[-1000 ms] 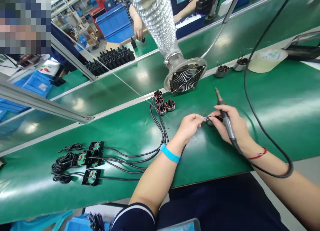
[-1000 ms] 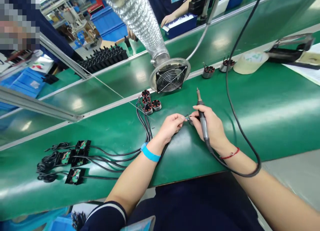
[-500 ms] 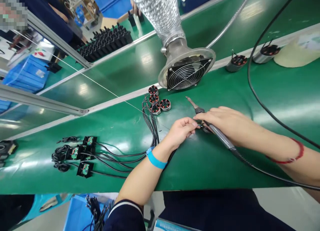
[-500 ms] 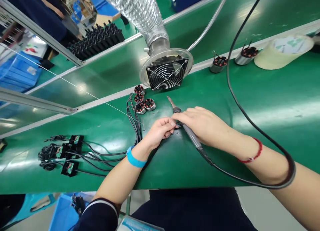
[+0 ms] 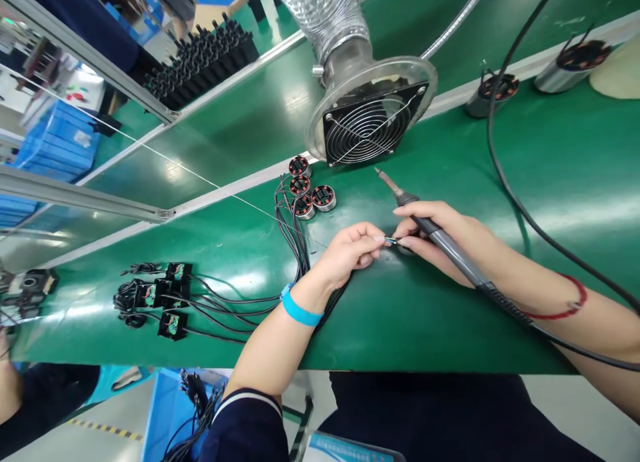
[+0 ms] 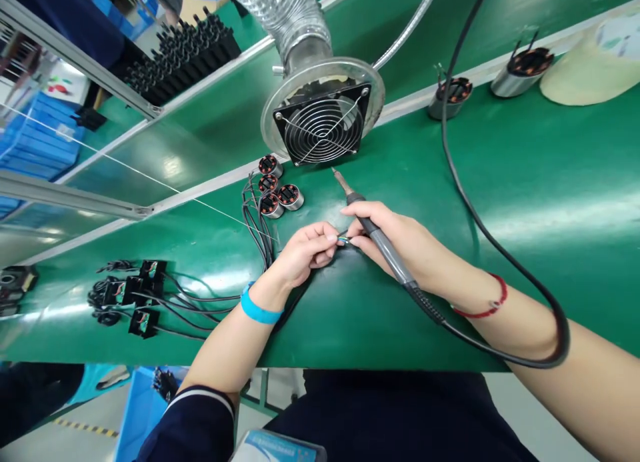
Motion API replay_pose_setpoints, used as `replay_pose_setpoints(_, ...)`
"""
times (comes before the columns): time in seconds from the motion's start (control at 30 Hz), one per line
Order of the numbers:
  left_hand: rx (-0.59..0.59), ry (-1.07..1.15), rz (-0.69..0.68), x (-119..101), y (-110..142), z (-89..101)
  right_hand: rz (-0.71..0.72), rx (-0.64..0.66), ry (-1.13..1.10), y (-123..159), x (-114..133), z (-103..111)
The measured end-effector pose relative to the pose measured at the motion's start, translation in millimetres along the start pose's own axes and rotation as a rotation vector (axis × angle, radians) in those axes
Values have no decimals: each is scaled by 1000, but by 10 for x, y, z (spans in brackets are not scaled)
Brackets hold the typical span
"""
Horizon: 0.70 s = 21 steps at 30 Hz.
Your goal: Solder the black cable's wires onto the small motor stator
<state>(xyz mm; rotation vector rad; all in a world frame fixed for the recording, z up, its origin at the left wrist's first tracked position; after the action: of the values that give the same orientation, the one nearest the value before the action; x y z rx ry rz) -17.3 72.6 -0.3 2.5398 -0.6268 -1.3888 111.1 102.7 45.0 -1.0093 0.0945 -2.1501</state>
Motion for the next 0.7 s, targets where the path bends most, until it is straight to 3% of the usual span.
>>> replay_pose_setpoints(0.17,-5,9,3,10,-13,11,-15,-10,-16,-22,0,33)
replay_pose_setpoints(0.4,0,54,-16,27,-28,9,165,106,198,-86,139,4)
replay_pose_setpoints(0.6,-57,25,20,20,-17,12,89,25,149,-110,181,22)
replay_pose_setpoints(0.7,-61,-19,35,17,-15,-2,58,60,292,-78,152,-35)
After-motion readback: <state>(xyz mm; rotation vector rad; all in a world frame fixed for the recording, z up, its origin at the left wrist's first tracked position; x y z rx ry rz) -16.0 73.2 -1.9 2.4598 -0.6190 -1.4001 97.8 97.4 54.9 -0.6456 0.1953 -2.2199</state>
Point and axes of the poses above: each hand's wrist, its own y-axis away from the middle knuckle, its own z-axis out of the back of the hand, x = y × z, the point moved 7 cm from there along -y, towards the middle knuckle, and after that the axes turned 9 degrees about y, right-handed, at the moved point
